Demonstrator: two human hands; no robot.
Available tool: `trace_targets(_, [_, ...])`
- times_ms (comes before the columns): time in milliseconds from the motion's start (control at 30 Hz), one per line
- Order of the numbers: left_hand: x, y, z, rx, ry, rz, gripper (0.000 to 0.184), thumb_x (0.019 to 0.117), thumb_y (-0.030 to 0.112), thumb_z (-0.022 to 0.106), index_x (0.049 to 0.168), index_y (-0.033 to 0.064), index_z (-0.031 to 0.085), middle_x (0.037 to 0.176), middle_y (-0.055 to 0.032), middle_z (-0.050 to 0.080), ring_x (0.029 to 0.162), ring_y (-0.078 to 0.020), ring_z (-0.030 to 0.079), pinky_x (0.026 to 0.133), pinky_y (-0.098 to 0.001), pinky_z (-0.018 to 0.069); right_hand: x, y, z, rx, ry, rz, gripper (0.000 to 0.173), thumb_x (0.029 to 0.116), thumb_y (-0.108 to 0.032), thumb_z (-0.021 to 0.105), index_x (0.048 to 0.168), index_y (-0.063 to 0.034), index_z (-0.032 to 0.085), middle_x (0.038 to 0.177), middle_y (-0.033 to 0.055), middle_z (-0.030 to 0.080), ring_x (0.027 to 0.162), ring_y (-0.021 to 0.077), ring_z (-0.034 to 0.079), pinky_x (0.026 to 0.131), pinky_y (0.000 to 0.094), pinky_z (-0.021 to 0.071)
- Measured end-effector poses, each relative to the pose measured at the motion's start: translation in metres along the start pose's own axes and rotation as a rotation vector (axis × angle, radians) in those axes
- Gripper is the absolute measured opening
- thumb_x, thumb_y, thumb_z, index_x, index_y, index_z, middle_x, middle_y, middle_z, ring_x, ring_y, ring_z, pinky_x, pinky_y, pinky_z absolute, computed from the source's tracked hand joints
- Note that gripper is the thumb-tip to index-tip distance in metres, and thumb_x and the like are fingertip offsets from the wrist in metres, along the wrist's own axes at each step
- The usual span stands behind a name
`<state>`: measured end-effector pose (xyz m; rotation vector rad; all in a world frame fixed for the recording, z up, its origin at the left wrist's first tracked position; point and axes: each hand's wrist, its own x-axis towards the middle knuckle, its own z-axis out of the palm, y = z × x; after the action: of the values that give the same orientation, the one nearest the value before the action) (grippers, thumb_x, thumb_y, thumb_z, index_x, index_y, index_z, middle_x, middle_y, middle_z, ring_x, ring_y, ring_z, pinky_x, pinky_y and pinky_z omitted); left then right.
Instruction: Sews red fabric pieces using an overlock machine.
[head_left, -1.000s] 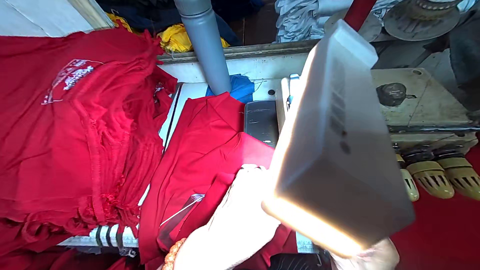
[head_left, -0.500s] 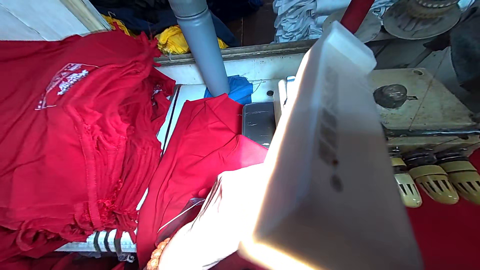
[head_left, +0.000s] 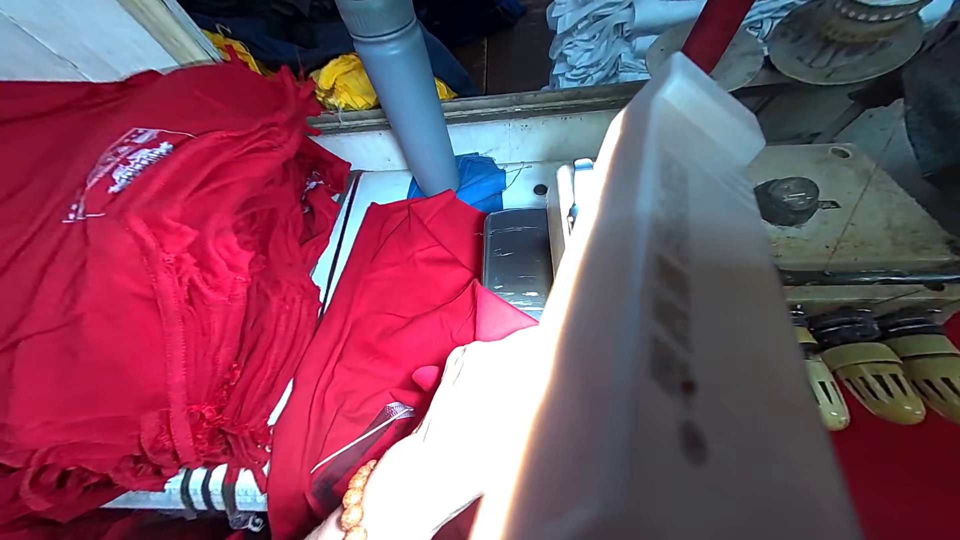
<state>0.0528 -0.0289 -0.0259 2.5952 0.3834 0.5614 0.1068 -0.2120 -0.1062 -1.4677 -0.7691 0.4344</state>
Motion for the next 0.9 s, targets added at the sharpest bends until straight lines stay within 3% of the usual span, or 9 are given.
trace_targets(100, [-0.002, 0.004, 0.006, 0.084, 0.069, 0.091, 0.019, 0.0966, 0.025, 0.061, 0.085, 0.0156, 0.072, 0.075, 0.0055, 0.060, 0.066, -0.0045, 0.059, 0.055, -0.0209, 0.0459, -0.006, 0.004, -0.003, 0.175, 0.033, 0.106, 0.008, 0.0833, 0.000, 0.070, 0.084, -0.0064, 0.065, 0.080, -0.0075, 0.066, 0.072, -0.0060, 0.060, 0.063, 0.0124, 0.0499])
trace_targets(200, [-0.013, 0.007, 0.015, 0.229, 0.164, 0.166, 0.018, 0.0955, 0.020, 0.062, 0.087, 0.0131, 0.076, 0.078, -0.0017, 0.063, 0.066, -0.0135, 0.062, 0.051, -0.0262, 0.0476, -0.011, 0.000, -0.011, 0.302, 0.036, 0.145, 0.022, 0.0817, 0.004, 0.067, 0.092, -0.0145, 0.062, 0.088, -0.0120, 0.067, 0.078, -0.0051, 0.063, 0.065, 0.0138, 0.0531])
trace_targets(300, [-0.026, 0.010, 0.016, 0.261, 0.155, 0.159, 0.019, 0.0956, 0.017, 0.059, 0.097, 0.0149, 0.078, 0.090, -0.0042, 0.072, 0.081, -0.0180, 0.069, 0.066, -0.0305, 0.0556, -0.010, -0.005, -0.017, 0.323, 0.045, 0.155, 0.021, 0.0804, 0.002, 0.069, 0.089, -0.0155, 0.061, 0.084, -0.0128, 0.064, 0.075, -0.0054, 0.060, 0.063, 0.0125, 0.0498])
trace_targets(433, [-0.026, -0.005, 0.019, 0.248, 0.149, 0.153, 0.023, 0.0978, 0.020, 0.057, 0.107, 0.0153, 0.078, 0.105, -0.0039, 0.074, 0.097, -0.0205, 0.069, 0.082, -0.0377, 0.0550, -0.002, -0.016, -0.021, 0.341, 0.063, 0.200, 0.023, 0.0779, 0.006, 0.069, 0.086, -0.0143, 0.061, 0.081, -0.0110, 0.063, 0.072, -0.0036, 0.059, 0.062, 0.0148, 0.0495])
trace_targets(600, [0.018, -0.008, 0.006, 0.216, 0.173, 0.050, 0.021, 0.0966, 0.016, 0.058, 0.092, 0.0037, 0.075, 0.098, -0.0143, 0.070, 0.096, -0.0317, 0.066, 0.082, -0.0458, 0.0495, 0.036, -0.028, -0.021, 0.196, 0.062, 0.050, 0.025, 0.0774, 0.001, 0.071, 0.081, -0.0201, 0.058, 0.072, -0.0164, 0.058, 0.063, -0.0089, 0.054, 0.056, 0.0095, 0.0462])
trace_targets(733, [0.025, -0.033, 0.009, 0.237, 0.374, -0.025, 0.021, 0.1005, 0.014, 0.057, 0.103, 0.0042, 0.076, 0.115, -0.0116, 0.073, 0.112, -0.0291, 0.067, 0.098, -0.0472, 0.0494, 0.048, -0.031, -0.015, 0.107, 0.120, 0.008, 0.025, 0.0758, 0.002, 0.072, 0.075, -0.0178, 0.056, 0.065, -0.0141, 0.055, 0.056, -0.0087, 0.050, 0.051, 0.0087, 0.0431])
trace_targets(767, [0.022, -0.037, 0.008, 0.241, 0.403, -0.032, 0.021, 0.0999, 0.013, 0.058, 0.106, 0.0048, 0.076, 0.112, -0.0107, 0.074, 0.109, -0.0270, 0.068, 0.097, -0.0451, 0.0508, 0.048, -0.033, -0.015, 0.095, 0.120, 0.014, 0.026, 0.0760, 0.003, 0.072, 0.075, -0.0180, 0.056, 0.066, -0.0146, 0.055, 0.057, -0.0090, 0.050, 0.051, 0.0084, 0.0435])
trace_targets(867, [-0.008, -0.041, -0.014, 0.286, 0.403, -0.128, 0.028, 0.0972, 0.015, 0.058, 0.118, 0.0072, 0.075, 0.095, -0.0051, 0.074, 0.082, -0.0170, 0.068, 0.075, -0.0342, 0.0542, 0.047, -0.032, -0.017, 0.104, 0.104, 0.032, 0.028, 0.0778, 0.007, 0.070, 0.075, -0.0165, 0.055, 0.065, -0.0133, 0.054, 0.056, -0.0070, 0.049, 0.052, 0.0101, 0.0427])
trace_targets(900, [-0.025, -0.037, -0.032, 0.302, 0.337, -0.212, 0.030, 0.0949, 0.015, 0.059, 0.120, 0.0053, 0.074, 0.087, -0.0065, 0.074, 0.073, -0.0194, 0.069, 0.069, -0.0366, 0.0559, 0.047, -0.033, -0.017, 0.106, 0.098, 0.043, 0.029, 0.0782, 0.008, 0.069, 0.075, -0.0171, 0.054, 0.064, -0.0140, 0.053, 0.055, -0.0072, 0.048, 0.051, 0.0102, 0.0425])
